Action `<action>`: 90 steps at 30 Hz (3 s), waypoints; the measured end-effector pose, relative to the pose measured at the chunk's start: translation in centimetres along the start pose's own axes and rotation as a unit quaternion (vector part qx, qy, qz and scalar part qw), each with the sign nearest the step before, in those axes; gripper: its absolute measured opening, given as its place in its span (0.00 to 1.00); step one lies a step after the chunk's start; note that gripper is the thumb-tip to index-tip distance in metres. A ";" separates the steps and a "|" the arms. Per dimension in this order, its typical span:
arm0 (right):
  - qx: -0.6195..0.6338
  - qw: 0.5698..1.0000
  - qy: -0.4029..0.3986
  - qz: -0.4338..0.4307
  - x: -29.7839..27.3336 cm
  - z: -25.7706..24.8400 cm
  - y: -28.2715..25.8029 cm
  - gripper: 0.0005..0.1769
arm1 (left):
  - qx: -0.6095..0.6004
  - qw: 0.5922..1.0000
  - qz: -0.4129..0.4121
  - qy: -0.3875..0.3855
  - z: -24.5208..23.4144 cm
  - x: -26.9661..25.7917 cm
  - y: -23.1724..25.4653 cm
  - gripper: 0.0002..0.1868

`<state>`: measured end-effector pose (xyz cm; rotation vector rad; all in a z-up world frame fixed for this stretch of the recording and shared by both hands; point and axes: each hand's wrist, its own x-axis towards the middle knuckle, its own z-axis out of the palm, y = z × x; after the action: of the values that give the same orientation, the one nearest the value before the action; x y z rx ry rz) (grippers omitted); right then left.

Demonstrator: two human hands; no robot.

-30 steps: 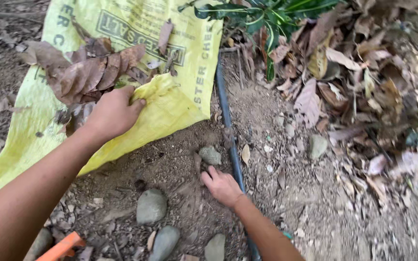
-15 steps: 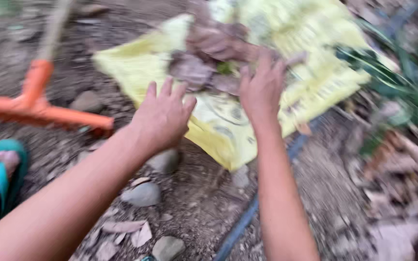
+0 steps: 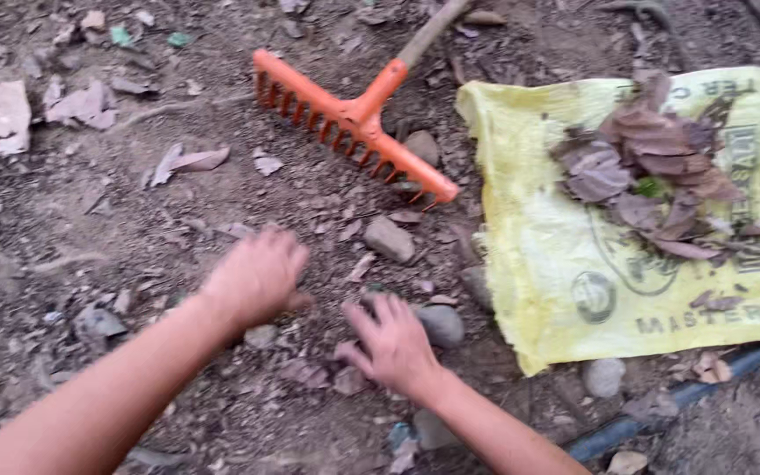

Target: The person spreads open a sack on the ground and gathers dry leaves, twigs, and trash by hand onto it.

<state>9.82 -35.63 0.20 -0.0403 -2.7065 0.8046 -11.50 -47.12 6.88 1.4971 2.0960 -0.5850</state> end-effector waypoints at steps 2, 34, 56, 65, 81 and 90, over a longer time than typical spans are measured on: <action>-0.044 0.998 0.018 -0.044 -1.8 1.2 -2.2 0.34 | 0.011 0.983 0.160 0.090 3.8 -1.4 1.2 0.57; -0.041 0.961 0.024 0.272 5.1 11.6 -3.8 0.22 | -0.198 0.933 -0.056 0.296 15.2 7.2 -14.5 0.09; -0.271 0.931 0.032 0.243 21.0 18.1 -1.1 0.39 | -0.458 0.733 -0.324 0.385 10.5 14.0 -39.9 0.49; -0.188 0.951 0.068 0.237 19.5 18.4 0.2 0.31 | -0.288 0.847 0.054 0.444 10.3 11.3 -20.4 0.38; -0.261 0.839 0.159 0.451 -0.2 6.2 -2.7 0.30 | -0.385 0.828 0.049 0.405 12.4 4.9 -6.5 0.53; -0.077 0.877 0.261 0.396 7.4 13.9 -4.9 0.42 | -0.794 0.546 0.070 0.259 11.2 5.3 -1.0 0.37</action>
<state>-1.20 -46.29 -6.03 -1.2708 -2.1664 0.6258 -12.25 -50.24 -5.14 0.5409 1.5659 1.6611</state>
